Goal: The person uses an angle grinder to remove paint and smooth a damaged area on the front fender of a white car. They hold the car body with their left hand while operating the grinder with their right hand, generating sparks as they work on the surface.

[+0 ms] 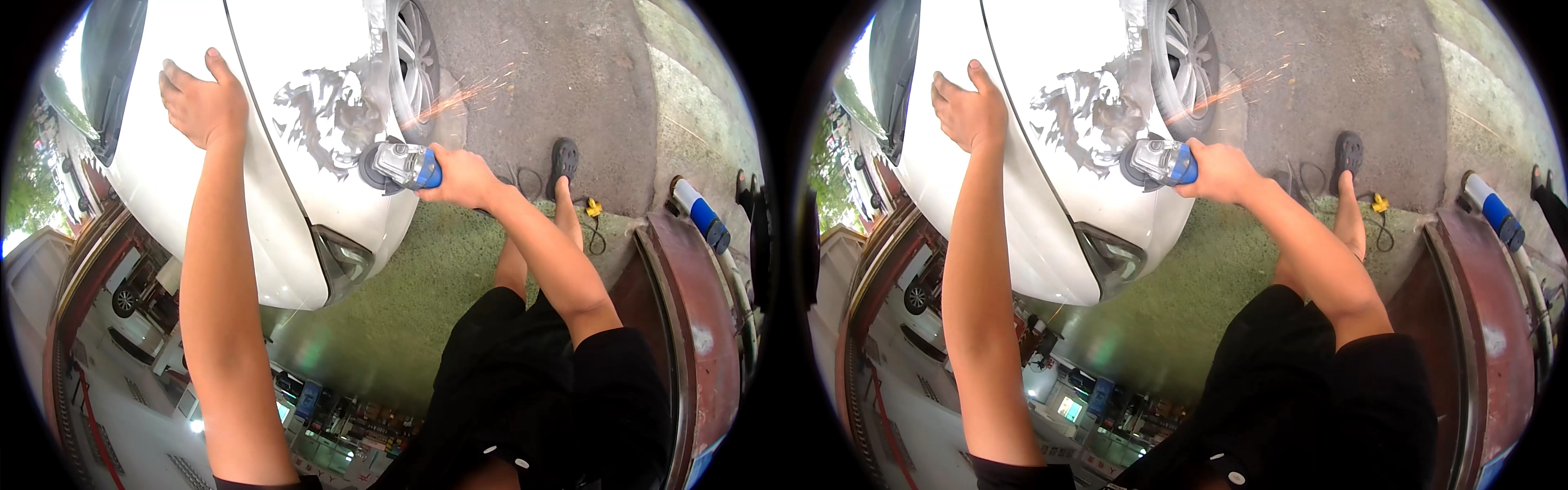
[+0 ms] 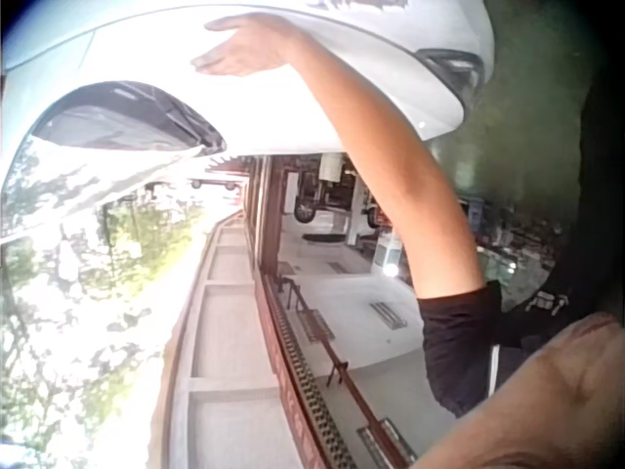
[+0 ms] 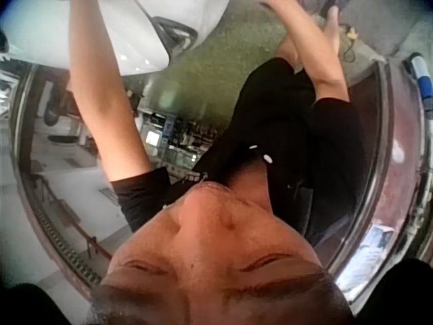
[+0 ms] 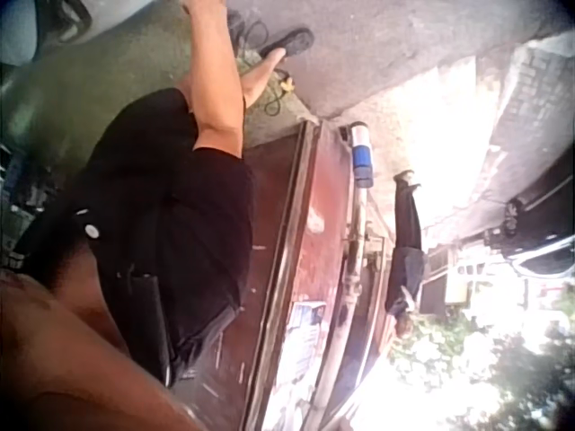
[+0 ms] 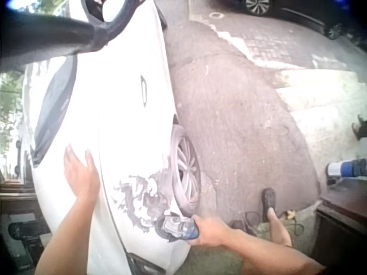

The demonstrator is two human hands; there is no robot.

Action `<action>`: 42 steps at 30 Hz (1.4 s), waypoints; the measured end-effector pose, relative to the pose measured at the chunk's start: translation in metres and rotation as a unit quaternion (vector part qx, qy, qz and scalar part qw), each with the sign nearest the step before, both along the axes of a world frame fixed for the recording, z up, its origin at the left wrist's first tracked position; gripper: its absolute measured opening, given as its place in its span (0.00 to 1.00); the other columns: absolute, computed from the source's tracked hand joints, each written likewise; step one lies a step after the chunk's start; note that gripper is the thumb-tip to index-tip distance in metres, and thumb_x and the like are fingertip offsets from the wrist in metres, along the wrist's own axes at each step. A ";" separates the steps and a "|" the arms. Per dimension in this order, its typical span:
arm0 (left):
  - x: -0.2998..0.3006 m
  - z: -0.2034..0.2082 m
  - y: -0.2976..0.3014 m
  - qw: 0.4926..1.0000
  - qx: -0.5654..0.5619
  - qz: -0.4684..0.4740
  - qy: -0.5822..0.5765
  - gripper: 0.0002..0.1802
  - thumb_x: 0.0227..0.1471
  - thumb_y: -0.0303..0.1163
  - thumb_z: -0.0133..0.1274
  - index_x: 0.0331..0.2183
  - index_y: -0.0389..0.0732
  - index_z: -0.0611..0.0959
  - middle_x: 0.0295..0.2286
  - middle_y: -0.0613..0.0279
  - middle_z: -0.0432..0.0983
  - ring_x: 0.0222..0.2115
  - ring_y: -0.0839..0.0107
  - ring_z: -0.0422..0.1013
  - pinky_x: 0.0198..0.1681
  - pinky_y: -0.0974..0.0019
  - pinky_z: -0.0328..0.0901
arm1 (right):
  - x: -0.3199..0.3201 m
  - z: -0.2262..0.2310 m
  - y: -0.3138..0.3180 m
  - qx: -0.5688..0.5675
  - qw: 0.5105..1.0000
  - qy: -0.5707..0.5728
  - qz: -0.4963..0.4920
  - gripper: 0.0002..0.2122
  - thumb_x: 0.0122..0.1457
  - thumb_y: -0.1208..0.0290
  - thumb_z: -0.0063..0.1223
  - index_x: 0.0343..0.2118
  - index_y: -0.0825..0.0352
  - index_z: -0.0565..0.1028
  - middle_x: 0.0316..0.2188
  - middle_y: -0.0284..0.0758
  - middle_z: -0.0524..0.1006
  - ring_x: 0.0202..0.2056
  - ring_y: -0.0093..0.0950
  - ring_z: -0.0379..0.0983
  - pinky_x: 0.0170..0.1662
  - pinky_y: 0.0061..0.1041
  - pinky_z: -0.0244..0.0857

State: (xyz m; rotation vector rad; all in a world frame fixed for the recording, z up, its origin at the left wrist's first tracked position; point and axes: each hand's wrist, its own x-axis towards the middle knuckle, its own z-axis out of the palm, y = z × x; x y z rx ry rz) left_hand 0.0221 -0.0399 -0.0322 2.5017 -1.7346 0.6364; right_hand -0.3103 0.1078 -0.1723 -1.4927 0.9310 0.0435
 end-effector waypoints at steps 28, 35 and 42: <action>-0.004 0.003 0.006 1.000 0.001 0.009 0.001 0.45 0.67 0.53 0.50 0.69 0.28 0.62 0.66 0.33 0.61 0.68 0.42 0.58 0.71 0.43 0.54 | 0.012 0.004 0.001 -0.004 0.999 -0.036 -0.022 0.38 0.49 0.44 0.70 0.55 0.69 0.72 0.39 0.54 0.83 0.43 0.55 0.80 0.47 0.51 0.74; -0.006 0.008 0.000 1.000 0.000 0.016 0.009 0.45 0.67 0.54 0.50 0.71 0.34 0.58 0.69 0.38 0.56 0.71 0.43 0.52 0.72 0.43 0.49 | 0.049 0.040 -0.044 -0.025 0.982 -0.124 -0.138 0.37 0.50 0.51 0.74 0.56 0.73 0.72 0.39 0.55 0.84 0.43 0.55 0.82 0.48 0.46 0.75; -0.005 0.003 0.005 0.999 0.004 0.036 0.020 0.45 0.67 0.54 0.49 0.72 0.35 0.57 0.70 0.40 0.54 0.72 0.46 0.50 0.73 0.45 0.47 | 0.035 0.044 -0.015 -0.027 0.992 -0.093 -0.078 0.36 0.49 0.51 0.75 0.55 0.70 0.73 0.40 0.56 0.83 0.44 0.57 0.80 0.48 0.48 0.74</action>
